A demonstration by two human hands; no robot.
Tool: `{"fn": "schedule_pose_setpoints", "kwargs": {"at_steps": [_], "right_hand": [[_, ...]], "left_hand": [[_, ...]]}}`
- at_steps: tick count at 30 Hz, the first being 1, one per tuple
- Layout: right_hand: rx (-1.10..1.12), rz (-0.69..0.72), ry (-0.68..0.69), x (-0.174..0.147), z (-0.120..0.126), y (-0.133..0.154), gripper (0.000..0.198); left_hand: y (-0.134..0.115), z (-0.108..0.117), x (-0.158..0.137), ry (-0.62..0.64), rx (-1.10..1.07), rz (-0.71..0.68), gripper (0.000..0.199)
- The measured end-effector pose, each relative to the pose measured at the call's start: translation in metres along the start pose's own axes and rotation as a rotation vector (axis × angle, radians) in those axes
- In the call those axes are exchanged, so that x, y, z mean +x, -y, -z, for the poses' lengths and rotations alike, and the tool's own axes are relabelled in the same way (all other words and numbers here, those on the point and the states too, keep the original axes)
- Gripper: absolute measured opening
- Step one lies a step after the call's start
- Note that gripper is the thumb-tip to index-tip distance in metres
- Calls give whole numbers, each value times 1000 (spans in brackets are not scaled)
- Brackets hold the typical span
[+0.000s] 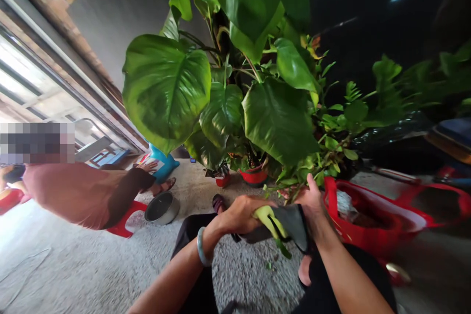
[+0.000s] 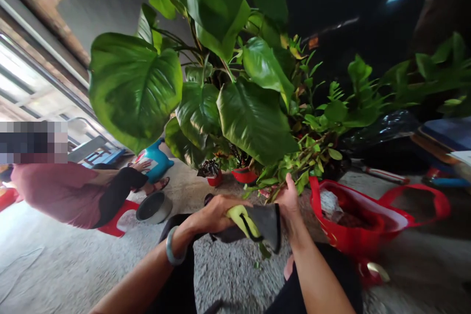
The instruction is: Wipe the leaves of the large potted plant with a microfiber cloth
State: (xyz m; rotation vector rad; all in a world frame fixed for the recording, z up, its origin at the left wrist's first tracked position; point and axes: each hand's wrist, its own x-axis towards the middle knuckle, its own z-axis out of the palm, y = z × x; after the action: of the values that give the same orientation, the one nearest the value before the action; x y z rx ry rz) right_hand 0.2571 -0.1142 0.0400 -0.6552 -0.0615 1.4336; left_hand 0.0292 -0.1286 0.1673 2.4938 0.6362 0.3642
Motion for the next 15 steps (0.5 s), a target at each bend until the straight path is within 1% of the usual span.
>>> {"fn": "schedule_pose_setpoints", "kwargs": {"at_steps": [1, 3, 5, 6, 7, 8, 9, 10, 11, 12, 14, 15], "right_hand": [[4, -27, -16, 2, 1, -1, 33], [10, -34, -33, 6, 2, -2, 31], [17, -22, -42, 9, 3, -4, 33], [21, -13, -42, 11, 3, -5, 34], [23, -7, -39, 11, 3, -6, 34], [23, -2, -33, 11, 3, -7, 35], [22, 5, -26, 10, 2, -7, 34], [23, 16, -18, 9, 1, -7, 34], [25, 30, -14, 7, 0, -7, 33], [25, 46, -15, 5, -2, -6, 30], [25, 76, -13, 2, -3, -5, 26], [22, 86, -7, 2, -2, -4, 27]], "left_hand": [[-4, 11, -3, -99, -18, -2, 37], [-11, 38, 1, -354, -30, -6, 41], [-16, 63, 17, -624, 16, 11, 43], [-17, 72, 29, -735, 41, 6, 44], [-15, 77, 40, -810, 65, -9, 44], [-12, 77, 51, -840, 92, -23, 44], [-6, 73, 60, -819, 118, -32, 44], [1, 65, 66, -749, 142, -32, 45], [9, 55, 67, -633, 161, -25, 45], [17, 43, 64, -491, 171, -8, 46], [29, 21, 46, -215, 153, 40, 49], [32, 15, 33, -139, 123, 64, 50]]}}
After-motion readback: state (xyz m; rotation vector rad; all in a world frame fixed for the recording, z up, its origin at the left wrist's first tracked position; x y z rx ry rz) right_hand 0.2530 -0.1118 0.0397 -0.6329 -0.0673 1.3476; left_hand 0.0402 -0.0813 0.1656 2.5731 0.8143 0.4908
